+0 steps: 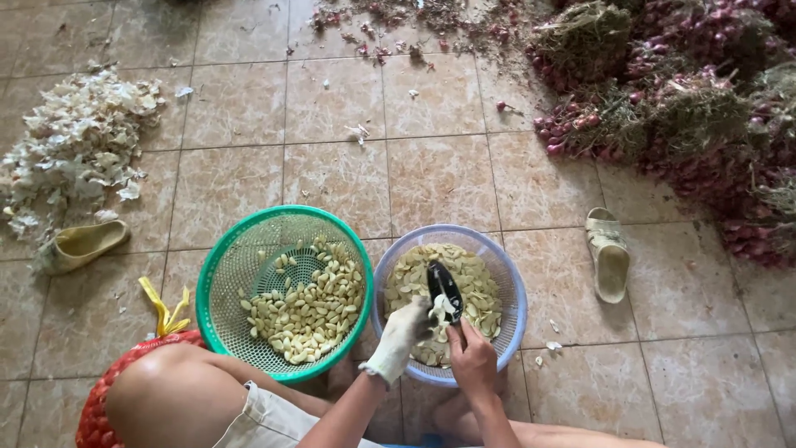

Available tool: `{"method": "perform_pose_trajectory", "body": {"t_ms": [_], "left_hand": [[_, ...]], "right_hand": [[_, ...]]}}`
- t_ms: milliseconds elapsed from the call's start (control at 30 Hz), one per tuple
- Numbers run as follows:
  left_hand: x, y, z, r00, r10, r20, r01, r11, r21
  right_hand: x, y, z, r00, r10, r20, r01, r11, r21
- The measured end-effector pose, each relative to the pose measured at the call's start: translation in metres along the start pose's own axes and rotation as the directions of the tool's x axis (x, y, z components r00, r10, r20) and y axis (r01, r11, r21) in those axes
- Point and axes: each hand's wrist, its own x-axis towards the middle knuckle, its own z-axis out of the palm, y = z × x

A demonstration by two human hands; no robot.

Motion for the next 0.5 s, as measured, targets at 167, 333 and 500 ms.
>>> {"method": "perform_pose_trajectory", "body": {"t_ms": [167,333,500], "left_hand": [[0.022,0.008,-0.014,0.963,0.267,0.039,-0.171,0.492,0.853],[0.027,-0.006,-0.037,0.892,0.337,0.303,-0.343,0.067,0.937],[-0.002,0.023,-0.027,0.936,0.254,0.244,-0.308,0.254,0.917]], "right_hand": [[-0.01,0.012,0.01,0.987,-0.16,-0.032,0.154,0.978,-0.138],[-0.005,0.001,-0.008,0.98,-0.169,-0.103,0.128,0.939,-0.319],[-0.01,-0.003,0.001,0.974,-0.225,-0.022,0.21,0.937,-0.28]]}}
